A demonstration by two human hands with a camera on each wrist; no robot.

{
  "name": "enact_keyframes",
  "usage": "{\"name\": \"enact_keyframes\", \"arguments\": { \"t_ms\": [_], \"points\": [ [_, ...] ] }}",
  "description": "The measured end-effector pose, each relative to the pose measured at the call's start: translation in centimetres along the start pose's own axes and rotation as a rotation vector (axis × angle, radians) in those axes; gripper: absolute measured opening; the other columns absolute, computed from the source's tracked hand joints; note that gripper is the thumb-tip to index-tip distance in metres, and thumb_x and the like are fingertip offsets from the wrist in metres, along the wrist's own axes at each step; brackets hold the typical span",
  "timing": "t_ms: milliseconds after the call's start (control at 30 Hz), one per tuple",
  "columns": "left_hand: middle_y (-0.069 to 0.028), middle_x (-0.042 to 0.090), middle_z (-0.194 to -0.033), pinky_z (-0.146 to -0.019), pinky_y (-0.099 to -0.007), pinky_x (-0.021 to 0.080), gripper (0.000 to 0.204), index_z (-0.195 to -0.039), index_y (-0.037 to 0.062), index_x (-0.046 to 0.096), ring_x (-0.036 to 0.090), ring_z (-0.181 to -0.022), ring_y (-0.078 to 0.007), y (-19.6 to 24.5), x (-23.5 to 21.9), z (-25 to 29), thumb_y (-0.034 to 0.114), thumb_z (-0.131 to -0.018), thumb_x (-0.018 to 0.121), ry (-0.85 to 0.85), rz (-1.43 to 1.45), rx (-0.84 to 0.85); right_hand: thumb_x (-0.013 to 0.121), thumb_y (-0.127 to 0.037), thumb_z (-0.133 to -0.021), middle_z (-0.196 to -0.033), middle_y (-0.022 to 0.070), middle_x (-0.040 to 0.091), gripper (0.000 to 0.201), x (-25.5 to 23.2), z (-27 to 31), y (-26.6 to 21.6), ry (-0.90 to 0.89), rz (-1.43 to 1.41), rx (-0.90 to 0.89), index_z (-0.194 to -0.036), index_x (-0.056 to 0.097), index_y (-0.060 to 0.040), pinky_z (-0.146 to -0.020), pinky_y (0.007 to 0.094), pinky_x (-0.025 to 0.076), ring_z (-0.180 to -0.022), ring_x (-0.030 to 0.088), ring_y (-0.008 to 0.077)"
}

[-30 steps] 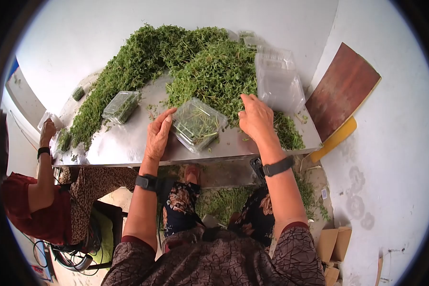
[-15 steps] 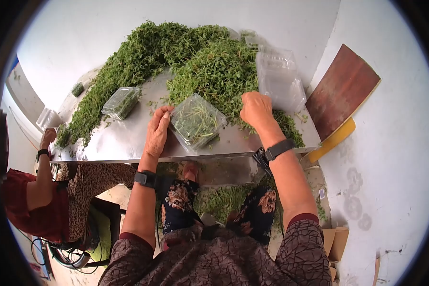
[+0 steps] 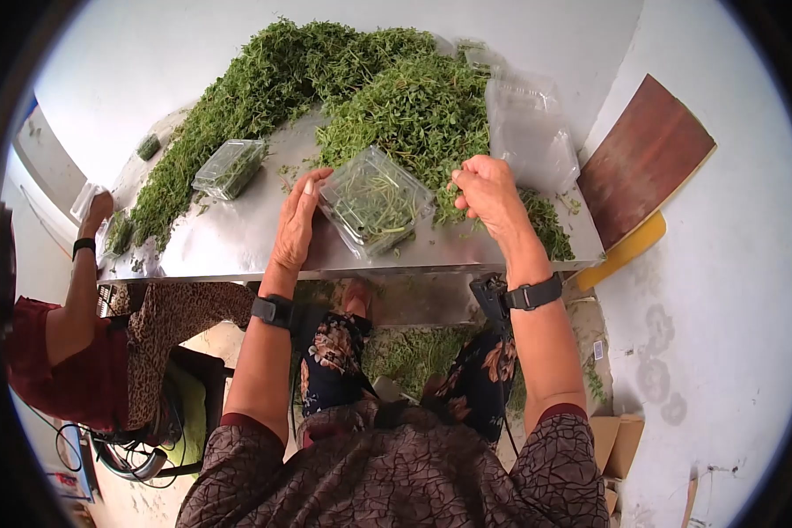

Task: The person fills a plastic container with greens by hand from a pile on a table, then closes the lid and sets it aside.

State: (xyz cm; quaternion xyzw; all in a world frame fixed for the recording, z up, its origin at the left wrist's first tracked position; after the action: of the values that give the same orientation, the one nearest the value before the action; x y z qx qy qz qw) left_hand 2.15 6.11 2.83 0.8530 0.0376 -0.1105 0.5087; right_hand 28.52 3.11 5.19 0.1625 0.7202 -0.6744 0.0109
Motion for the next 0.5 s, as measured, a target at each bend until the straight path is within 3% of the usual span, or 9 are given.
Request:
{"name": "enact_keyframes", "arguments": {
  "t_ms": [167, 267, 333, 500],
  "points": [
    [-0.0108, 0.057, -0.105, -0.083, -0.0293, 0.041, 0.044, -0.119, 0.0025, 0.049, 0.052, -0.092, -0.0159, 0.4, 0.2, 0.1, 0.034, -0.089, 0.05, 0.009, 0.091, 0.053, 0.054, -0.012, -0.083, -0.065, 0.0021, 0.055, 0.012, 0.8, 0.8, 0.8, -0.027, 0.041, 0.074, -0.077, 0.058, -0.0015, -0.038, 0.0208, 0.034, -0.049, 0.048, 0.0063],
    [-0.0087, 0.056, -0.104, -0.082, -0.0292, 0.041, 0.046, -0.118, 0.0009, 0.048, 0.051, -0.091, -0.0154, 0.3, 0.2, 0.2, 0.035, -0.087, 0.053, -0.032, 0.05, -0.014, 0.054, -0.012, -0.084, -0.065, 0.0022, 0.056, 0.013, 1.4, 1.1, 1.0, -0.066, 0.042, 0.088, -0.078, 0.058, -0.0016, -0.039, 0.0207, 0.034, -0.049, 0.049, 0.0064],
    [-0.0053, 0.055, -0.102, -0.084, -0.0281, 0.039, 0.039, -0.114, 0.0007, 0.05, 0.049, -0.091, -0.0143, -0.3, 0.2, 0.2, 0.029, -0.087, 0.052, -0.026, 0.2, -0.072, 0.056, -0.013, -0.083, -0.059, 0.0016, 0.051, 0.016, 1.3, 1.0, 0.2, -0.032, -0.004, 0.007, -0.073, 0.055, -0.0001, -0.037, 0.0231, 0.036, -0.049, 0.052, 0.009],
    [-0.0027, 0.053, -0.096, -0.083, -0.0251, 0.037, 0.029, -0.108, 0.0008, 0.051, 0.047, -0.089, -0.0117, -2.6, -0.2, -0.2, 0.017, -0.084, 0.046, -0.04, 0.307, -0.127, 0.056, -0.011, -0.084, -0.061, 0.0028, 0.052, 0.014, 0.9, 1.0, -2.3, 0.035, -0.113, -0.015, -0.076, 0.055, 0.0006, -0.038, 0.0225, 0.039, -0.051, 0.052, 0.0089]
  ]
}}
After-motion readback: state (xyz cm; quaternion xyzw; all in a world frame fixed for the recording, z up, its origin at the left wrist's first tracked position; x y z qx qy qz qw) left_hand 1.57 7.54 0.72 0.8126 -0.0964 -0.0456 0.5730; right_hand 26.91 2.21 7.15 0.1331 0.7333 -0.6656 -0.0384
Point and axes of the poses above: each hand's wrist, its own z-axis away from the middle knuckle, its own x-axis out of the palm, y = z × x, the point moved 5 cm from there along -z, towards the middle knuckle
